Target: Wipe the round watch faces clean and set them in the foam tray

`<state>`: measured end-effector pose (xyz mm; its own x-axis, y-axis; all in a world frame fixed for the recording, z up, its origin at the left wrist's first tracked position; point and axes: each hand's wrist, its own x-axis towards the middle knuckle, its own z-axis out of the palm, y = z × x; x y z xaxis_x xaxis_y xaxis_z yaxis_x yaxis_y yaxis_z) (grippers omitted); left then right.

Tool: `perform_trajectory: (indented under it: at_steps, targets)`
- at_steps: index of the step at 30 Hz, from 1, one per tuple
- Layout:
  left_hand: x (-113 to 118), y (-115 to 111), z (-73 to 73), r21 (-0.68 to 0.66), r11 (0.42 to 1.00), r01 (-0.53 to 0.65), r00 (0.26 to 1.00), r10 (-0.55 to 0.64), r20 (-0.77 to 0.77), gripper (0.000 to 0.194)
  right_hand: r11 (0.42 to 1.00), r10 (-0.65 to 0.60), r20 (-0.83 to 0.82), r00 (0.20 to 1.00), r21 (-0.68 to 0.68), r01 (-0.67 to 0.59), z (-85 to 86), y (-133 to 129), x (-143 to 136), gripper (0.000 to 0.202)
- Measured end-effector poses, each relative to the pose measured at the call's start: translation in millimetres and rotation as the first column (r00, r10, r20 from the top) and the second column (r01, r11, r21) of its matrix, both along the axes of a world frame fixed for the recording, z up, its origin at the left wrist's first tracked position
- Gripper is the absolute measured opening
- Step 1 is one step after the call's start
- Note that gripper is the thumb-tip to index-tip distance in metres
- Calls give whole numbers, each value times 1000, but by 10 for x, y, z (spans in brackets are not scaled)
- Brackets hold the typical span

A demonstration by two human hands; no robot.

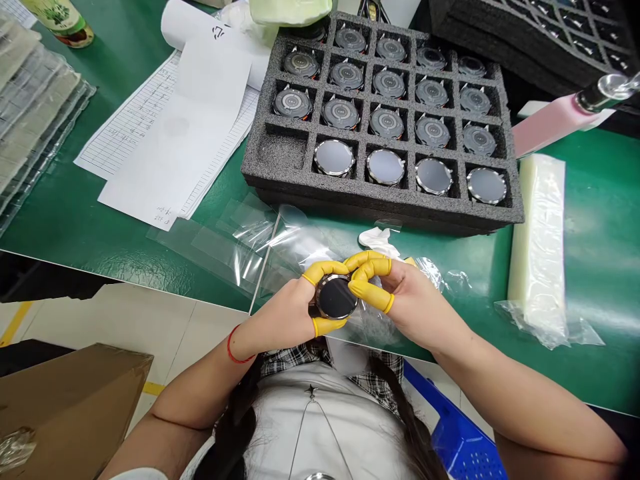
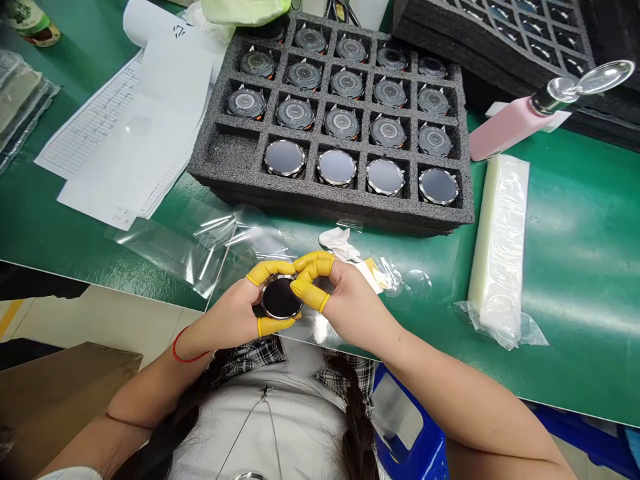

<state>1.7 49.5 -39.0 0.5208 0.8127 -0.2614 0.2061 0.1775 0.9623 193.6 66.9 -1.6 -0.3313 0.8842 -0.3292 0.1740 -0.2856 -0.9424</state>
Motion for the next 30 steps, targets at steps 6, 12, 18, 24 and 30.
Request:
perform_trajectory:
  at_steps: [6,12,18,24,30]
  targets:
    - [3,-1,2,31,999,-25,999,24,34,52,945,-55,264,963,326,-36,8,-48,8,7]
    - [0,-17,3,6,1000,-25,998,25,57,55,914,-2,355,935,381,-143,-66,-87,-26,34]
    - [-8,-15,19,36,999,-19,999,17,50,54,992,124,153,980,18,-128,-137,-60,-114,26]
    - [0,-28,17,60,998,-18,1000,18,3,53,995,61,-41,997,-74,-64,-141,-26,-138,37]
    - [28,-56,75,53,998,-34,998,36,-47,53,998,-9,-15,1000,-56,8,-115,-1,-97,49]
